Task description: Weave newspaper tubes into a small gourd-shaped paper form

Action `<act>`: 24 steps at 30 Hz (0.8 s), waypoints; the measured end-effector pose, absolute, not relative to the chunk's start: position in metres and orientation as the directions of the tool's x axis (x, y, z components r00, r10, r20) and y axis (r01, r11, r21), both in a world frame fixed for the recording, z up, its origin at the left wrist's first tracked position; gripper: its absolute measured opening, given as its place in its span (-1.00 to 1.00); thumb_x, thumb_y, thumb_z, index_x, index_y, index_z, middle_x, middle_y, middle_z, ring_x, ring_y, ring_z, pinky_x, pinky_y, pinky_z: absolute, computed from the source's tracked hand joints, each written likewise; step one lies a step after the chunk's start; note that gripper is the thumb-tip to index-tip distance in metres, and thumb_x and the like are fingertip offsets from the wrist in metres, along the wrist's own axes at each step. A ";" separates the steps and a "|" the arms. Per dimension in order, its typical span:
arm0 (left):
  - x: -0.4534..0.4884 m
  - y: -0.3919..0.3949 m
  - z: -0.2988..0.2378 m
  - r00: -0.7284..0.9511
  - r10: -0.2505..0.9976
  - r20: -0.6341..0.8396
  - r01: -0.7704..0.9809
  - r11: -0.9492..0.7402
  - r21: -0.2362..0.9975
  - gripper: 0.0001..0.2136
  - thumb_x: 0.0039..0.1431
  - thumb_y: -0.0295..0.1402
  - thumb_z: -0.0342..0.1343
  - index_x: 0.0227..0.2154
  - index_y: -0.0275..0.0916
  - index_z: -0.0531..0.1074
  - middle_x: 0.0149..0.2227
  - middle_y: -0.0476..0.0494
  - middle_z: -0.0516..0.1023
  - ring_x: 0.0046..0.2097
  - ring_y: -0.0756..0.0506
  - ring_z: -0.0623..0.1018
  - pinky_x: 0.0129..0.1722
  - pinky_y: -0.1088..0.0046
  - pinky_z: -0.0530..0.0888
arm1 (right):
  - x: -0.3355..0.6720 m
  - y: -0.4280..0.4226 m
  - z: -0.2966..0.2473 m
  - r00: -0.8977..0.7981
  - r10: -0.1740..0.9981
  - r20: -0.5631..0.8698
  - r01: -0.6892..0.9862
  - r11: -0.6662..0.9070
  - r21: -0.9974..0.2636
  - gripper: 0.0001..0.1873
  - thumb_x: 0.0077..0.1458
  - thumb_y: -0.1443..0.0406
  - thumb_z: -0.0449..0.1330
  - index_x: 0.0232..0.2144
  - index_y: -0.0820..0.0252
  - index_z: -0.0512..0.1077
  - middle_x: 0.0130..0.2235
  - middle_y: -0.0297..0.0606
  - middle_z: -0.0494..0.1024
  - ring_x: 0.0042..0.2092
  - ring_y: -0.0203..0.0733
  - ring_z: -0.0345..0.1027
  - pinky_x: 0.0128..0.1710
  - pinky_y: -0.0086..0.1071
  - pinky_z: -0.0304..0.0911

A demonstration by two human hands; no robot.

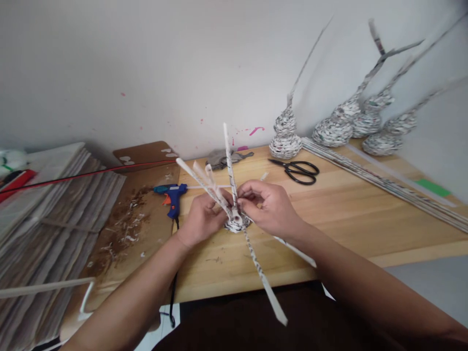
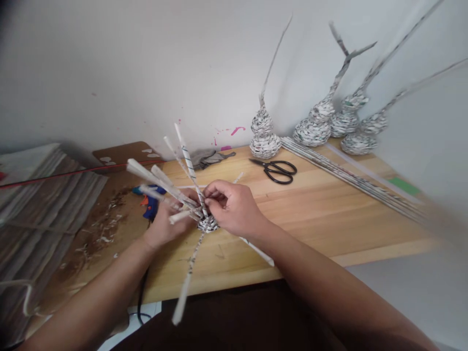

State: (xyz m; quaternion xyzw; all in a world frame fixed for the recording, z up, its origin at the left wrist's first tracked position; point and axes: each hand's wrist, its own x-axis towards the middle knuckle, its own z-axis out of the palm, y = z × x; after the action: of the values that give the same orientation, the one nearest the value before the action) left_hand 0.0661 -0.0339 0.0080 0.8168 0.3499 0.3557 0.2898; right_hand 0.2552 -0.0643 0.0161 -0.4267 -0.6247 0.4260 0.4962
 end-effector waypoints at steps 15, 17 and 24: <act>0.064 -0.032 0.004 0.575 0.725 0.380 0.382 -0.648 0.659 -0.86 0.18 -0.55 0.07 -0.34 -0.25 0.51 -0.34 -0.11 0.58 -0.24 -0.12 0.55 -0.18 0.31 0.46 | 0.267 -0.057 0.018 -0.174 0.908 0.382 0.424 0.419 -0.803 -0.81 0.13 0.48 0.13 -0.27 0.17 0.49 -0.24 -0.25 0.61 -0.21 -0.18 0.46 -0.16 -0.29 0.30; 0.064 -0.033 0.007 0.566 0.721 0.399 0.379 -0.658 0.651 -0.85 0.19 -0.55 0.06 -0.34 -0.25 0.51 -0.33 -0.12 0.58 -0.24 -0.12 0.56 -0.18 0.31 0.47 | 0.271 -0.055 0.017 -0.244 0.889 0.388 0.574 0.455 -0.681 -0.85 0.12 0.46 0.17 -0.28 0.17 0.50 -0.22 -0.22 0.62 -0.15 -0.11 0.43 -0.07 -0.23 0.24; 0.056 -0.028 0.009 0.606 0.684 0.405 0.388 -0.700 0.600 -0.89 0.24 -0.46 0.06 -0.29 -0.22 0.49 -0.27 -0.14 0.58 -0.21 -0.14 0.55 -0.17 0.29 0.47 | 0.274 -0.053 0.015 -0.191 0.923 0.334 0.716 0.364 -0.596 -0.89 0.18 0.25 0.26 -0.35 0.17 0.50 -0.30 -0.19 0.60 -0.20 -0.06 0.37 -0.16 -0.23 0.15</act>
State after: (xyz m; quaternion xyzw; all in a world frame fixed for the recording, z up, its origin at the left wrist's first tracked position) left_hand 0.0556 -0.0281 0.0094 0.8654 0.3097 0.3176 0.2331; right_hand 0.2743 -0.0532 0.0155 -0.5422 -0.7557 0.1555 0.3328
